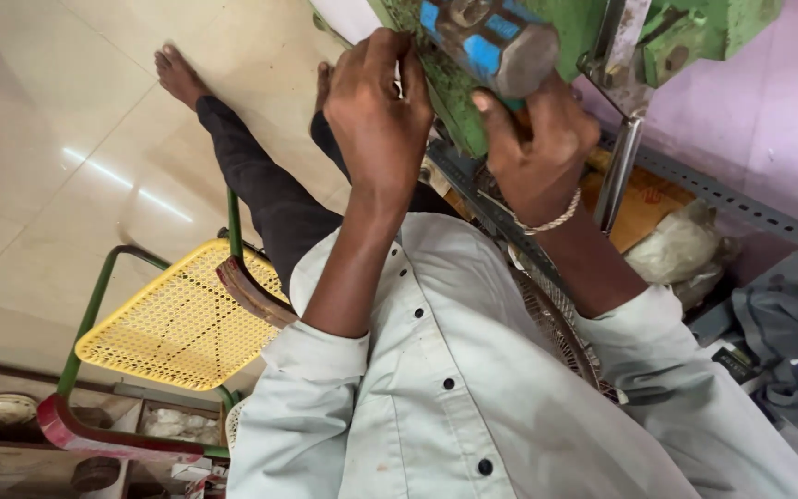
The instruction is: The person uses a hammer and screwdriver to adjust and secure a circular metal part with multiple holes. They repeatedly tap the part against a workbench and use the screwdriver to manipulate small components within the holes.
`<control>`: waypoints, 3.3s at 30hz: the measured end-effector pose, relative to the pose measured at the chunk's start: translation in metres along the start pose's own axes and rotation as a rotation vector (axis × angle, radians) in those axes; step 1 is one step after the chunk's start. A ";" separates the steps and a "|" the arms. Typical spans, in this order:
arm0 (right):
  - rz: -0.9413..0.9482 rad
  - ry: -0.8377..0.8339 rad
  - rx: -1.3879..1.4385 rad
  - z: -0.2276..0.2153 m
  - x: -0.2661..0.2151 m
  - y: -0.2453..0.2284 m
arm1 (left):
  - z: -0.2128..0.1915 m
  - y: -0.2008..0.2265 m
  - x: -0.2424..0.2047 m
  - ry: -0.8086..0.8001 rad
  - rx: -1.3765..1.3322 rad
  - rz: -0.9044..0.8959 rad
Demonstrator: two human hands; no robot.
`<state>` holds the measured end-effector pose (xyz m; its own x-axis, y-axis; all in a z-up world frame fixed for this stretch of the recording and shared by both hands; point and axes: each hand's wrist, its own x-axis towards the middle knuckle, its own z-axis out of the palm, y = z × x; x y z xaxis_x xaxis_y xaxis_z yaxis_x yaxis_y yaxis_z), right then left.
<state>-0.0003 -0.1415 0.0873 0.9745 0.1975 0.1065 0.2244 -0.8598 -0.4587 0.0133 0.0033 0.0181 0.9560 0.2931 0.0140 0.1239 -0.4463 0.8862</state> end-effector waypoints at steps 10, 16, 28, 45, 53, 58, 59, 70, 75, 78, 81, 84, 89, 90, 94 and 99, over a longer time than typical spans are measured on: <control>0.002 -0.026 -0.047 -0.005 0.003 -0.002 | -0.004 -0.001 0.007 -0.069 -0.199 -0.179; 0.031 -0.078 -0.028 -0.006 0.008 -0.001 | -0.004 0.005 0.011 -0.070 -0.183 -0.186; -0.007 -0.037 -0.045 0.006 -0.001 0.010 | -0.003 -0.002 0.006 -0.047 -0.152 -0.121; -0.014 0.017 -0.021 0.004 -0.001 0.008 | -0.001 0.001 0.008 -0.038 -0.149 -0.088; 0.011 0.000 -0.003 0.001 -0.001 0.003 | -0.001 0.003 0.008 -0.038 -0.118 -0.067; -0.043 0.000 -0.079 0.002 -0.006 0.007 | 0.002 0.001 0.004 -0.075 -0.185 -0.103; -0.027 -0.003 -0.060 0.003 -0.004 0.009 | 0.001 0.001 0.005 -0.071 -0.184 -0.111; 0.354 -0.177 0.378 -0.007 -0.017 0.035 | -0.023 -0.079 -0.026 -0.246 -1.492 -0.681; 0.534 -0.212 0.451 -0.013 -0.002 0.028 | -0.047 -0.069 -0.037 -0.224 -1.653 -0.631; 0.451 -0.146 0.351 -0.005 0.000 0.024 | -0.063 -0.058 -0.037 -0.180 -1.627 -0.691; 0.058 -0.054 -0.219 -0.010 0.001 0.022 | -0.072 -0.046 -0.036 -0.146 -1.609 -0.701; 0.096 -0.012 -0.028 -0.017 0.002 0.015 | -0.077 -0.037 -0.035 -0.094 -1.606 -0.735; 0.127 -0.043 0.260 -0.029 0.000 -0.021 | -0.079 -0.021 -0.042 -0.103 -1.581 -0.779; 0.168 -0.048 0.375 -0.028 0.003 -0.030 | -0.079 -0.017 -0.044 -0.115 -1.571 -0.796; 0.205 -0.194 0.871 -0.023 0.014 -0.055 | -0.079 -0.005 -0.052 -0.179 -1.496 -0.805; 0.212 -0.328 1.131 -0.016 0.020 -0.061 | -0.082 0.004 -0.059 -0.227 -1.437 -0.829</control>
<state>0.0051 -0.0926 0.1312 0.9090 0.3539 -0.2200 -0.2278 -0.0202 -0.9735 -0.0648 0.0534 0.0588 0.7933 -0.1401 -0.5925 0.3757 0.8784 0.2953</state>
